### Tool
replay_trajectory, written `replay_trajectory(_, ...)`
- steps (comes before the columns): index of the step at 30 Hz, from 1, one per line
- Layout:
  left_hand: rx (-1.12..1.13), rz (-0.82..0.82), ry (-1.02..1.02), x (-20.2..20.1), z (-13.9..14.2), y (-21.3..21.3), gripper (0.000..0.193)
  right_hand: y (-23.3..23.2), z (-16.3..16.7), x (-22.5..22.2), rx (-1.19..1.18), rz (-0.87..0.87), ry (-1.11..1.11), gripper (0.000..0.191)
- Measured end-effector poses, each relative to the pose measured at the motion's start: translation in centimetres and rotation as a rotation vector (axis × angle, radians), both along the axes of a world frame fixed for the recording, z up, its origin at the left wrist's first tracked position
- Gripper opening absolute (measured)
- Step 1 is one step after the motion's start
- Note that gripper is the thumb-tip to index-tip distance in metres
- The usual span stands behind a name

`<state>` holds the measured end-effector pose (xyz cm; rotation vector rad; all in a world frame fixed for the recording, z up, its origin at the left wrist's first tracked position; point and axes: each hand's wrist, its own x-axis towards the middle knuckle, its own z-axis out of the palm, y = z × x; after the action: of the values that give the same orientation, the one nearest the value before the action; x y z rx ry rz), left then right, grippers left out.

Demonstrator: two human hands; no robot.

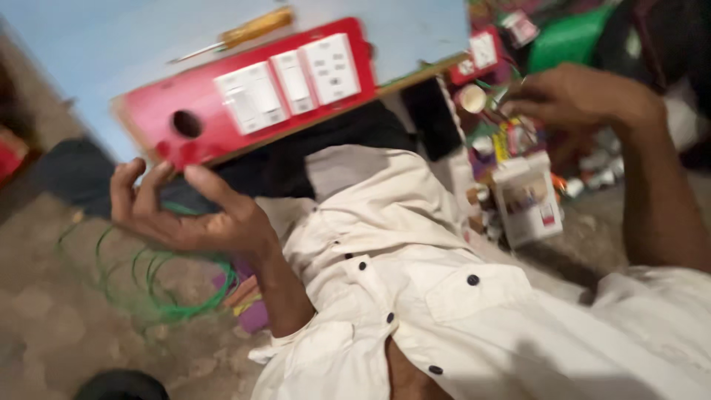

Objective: The person sits on the floor and wires a blue electrical board with multiple switches and a socket. They use a screwdriver to tighten connections and wire cutters to trim green wires, then place the finished board aside.

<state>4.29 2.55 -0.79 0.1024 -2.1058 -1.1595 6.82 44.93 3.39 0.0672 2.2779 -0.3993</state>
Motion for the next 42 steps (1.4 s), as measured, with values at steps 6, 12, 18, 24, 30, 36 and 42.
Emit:
replay_trajectory(6, -0.555, -0.288, -0.214, -0.9, -1.4, 4.4, 0.048, 5.7, -6.5, 7.4, 0.202, -0.062, -0.493, 0.044)
replay_trajectory(12, -0.806, -0.141, -0.203, -3.2, -6.5, 4.6, 0.064, 7.2, -7.5, 12.7, -0.018, -0.319, -0.373, 0.038)
replay_trajectory(18, -0.825, -0.186, -0.162, -2.9, -7.4, 3.9, 0.065, 7.6, -6.7, 16.0, 0.367, -0.668, 0.027, 0.067)
replay_trajectory(24, -0.824, -0.153, -0.133, -3.0, -7.2, 4.3, 0.060, 5.9, -9.5, 17.3, 0.426, -0.600, 0.157, 0.063)
replay_trajectory(30, -0.803, -0.160, -0.126, -3.1, -6.9, 4.4, 0.060, 8.6, -9.3, 17.4, 0.013, -1.200, 0.220, 0.034)
replay_trajectory(36, -0.813, -0.147, -0.119, -3.1, -6.6, 4.7, 0.059, 8.4, -9.4, 15.7, 0.072, -1.483, 0.168, 0.030)
replay_trajectory(42, -0.828, -0.144, -0.119, -3.1, -6.1, 5.0, 0.059, 8.6, -8.6, 14.0, 0.456, -0.871, 0.616, 0.022)
